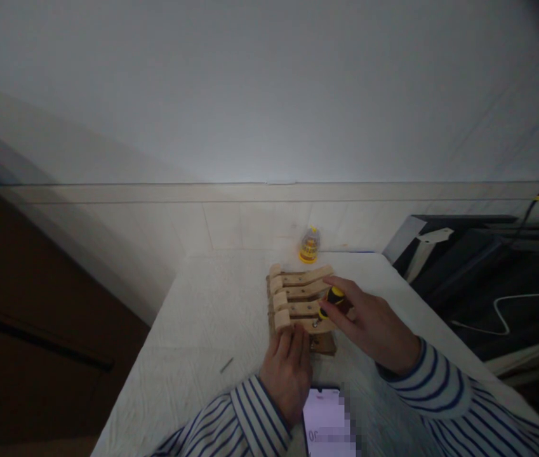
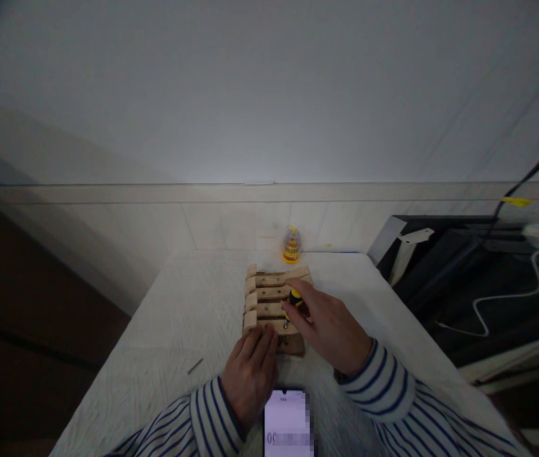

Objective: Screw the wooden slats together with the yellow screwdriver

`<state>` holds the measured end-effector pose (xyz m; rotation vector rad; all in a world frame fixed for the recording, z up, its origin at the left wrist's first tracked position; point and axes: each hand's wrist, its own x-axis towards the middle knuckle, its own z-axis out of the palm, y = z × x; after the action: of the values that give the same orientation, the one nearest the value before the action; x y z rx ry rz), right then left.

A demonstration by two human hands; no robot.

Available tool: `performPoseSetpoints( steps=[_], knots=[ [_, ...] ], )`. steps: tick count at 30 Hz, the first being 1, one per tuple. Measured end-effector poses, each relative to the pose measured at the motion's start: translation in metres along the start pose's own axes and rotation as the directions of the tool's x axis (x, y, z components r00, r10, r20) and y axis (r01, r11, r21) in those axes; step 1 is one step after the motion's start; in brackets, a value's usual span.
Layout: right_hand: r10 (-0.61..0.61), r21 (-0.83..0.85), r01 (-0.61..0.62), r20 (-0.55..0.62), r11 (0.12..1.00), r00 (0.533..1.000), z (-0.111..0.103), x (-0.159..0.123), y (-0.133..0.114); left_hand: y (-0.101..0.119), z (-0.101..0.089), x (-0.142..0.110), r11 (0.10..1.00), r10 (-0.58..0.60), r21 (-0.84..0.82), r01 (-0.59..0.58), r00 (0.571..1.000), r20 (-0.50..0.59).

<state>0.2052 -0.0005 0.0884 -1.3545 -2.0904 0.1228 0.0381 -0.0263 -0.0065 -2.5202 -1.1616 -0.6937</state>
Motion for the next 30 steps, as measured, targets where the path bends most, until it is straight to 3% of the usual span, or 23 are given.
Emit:
performPoseSetpoints(
  steps=[22, 30],
  knots=[
    [-0.157, -0.052, 0.157, -0.001, 0.986, 0.988, -0.0059, -0.0015, -0.0035, 0.0011, 0.001, -0.0004, 1.0, -0.006, -0.02, 0.006, 1.0, -0.017],
    [-0.164, -0.065, 0.164, 0.009, 0.984, 0.986, -0.0064, 0.0001, -0.0034, 0.0003, 0.0016, -0.001, 1.0, -0.008, -0.013, 0.008, 1.0, 0.027]
  ],
)
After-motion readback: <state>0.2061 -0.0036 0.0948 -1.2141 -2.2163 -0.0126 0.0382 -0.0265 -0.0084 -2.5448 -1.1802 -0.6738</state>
